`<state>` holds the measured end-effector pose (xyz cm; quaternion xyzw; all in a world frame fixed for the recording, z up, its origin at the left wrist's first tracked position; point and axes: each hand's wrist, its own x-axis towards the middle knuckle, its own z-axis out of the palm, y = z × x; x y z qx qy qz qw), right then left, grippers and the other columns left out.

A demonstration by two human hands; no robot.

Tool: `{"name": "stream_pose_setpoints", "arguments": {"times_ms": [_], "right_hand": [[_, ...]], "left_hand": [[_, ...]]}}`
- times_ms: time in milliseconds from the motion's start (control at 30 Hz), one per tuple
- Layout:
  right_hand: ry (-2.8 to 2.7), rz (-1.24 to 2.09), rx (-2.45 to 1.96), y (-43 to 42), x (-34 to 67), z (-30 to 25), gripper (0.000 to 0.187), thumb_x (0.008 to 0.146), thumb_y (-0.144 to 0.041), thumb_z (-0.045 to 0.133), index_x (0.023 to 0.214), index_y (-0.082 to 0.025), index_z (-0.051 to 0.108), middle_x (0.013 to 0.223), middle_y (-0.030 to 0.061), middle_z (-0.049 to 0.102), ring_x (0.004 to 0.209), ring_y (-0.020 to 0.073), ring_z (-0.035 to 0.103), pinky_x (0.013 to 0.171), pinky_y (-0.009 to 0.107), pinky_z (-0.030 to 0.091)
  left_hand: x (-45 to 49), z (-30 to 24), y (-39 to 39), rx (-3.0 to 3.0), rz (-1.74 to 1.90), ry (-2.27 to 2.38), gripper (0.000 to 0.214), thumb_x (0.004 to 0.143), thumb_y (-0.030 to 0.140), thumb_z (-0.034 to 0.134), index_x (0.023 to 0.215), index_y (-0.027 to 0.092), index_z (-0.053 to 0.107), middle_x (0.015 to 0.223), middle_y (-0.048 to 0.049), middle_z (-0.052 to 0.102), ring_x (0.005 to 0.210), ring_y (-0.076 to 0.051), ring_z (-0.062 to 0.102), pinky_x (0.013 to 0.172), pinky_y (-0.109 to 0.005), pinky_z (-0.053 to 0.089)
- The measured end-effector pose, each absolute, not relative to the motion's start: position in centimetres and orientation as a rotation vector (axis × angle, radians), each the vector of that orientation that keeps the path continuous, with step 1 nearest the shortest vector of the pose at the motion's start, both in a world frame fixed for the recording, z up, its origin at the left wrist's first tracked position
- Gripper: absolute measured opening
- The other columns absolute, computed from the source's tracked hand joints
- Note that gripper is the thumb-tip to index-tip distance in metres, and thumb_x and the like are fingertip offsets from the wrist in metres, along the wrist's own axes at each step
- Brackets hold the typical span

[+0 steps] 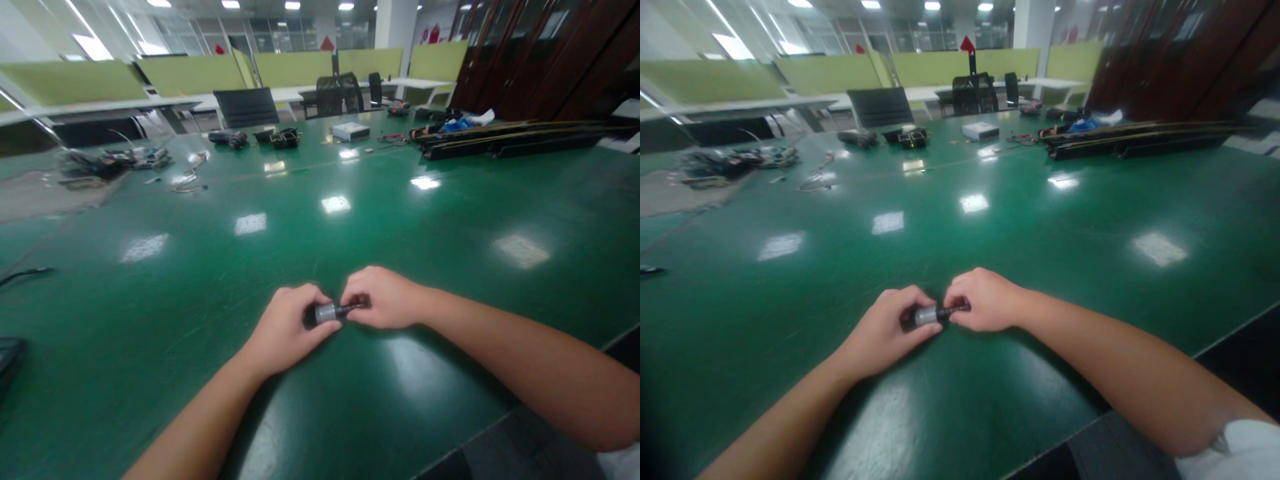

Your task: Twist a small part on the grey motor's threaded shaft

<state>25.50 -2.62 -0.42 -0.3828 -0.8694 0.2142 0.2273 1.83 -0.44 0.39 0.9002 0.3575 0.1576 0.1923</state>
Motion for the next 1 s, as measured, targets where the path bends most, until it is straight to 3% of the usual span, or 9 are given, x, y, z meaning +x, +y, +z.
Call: {"name": "stream_pose_setpoints", "arguments": {"times_ms": [1000], "right_hand": [[-2.403, 0.615, -1.131, -2.56, 26.13, 0.07, 0.007, 0.081, -0.02, 0.073, 0.087, -0.017, 0.075, 0.08, 0.0012, 0.067, 0.071, 0.0123, 0.058, 0.066, 0.024, 0.042]], "left_hand": [[1.55, 0.46, -0.45, 2.52, 0.449, 1.009, 0.025, 0.082, 0.045, 0.073, 0.094, 0.022, 0.069, 0.087, -0.0021, 0.071, 0.079, -0.021, 0.064, 0.076, -0.034, 0.045]]}}
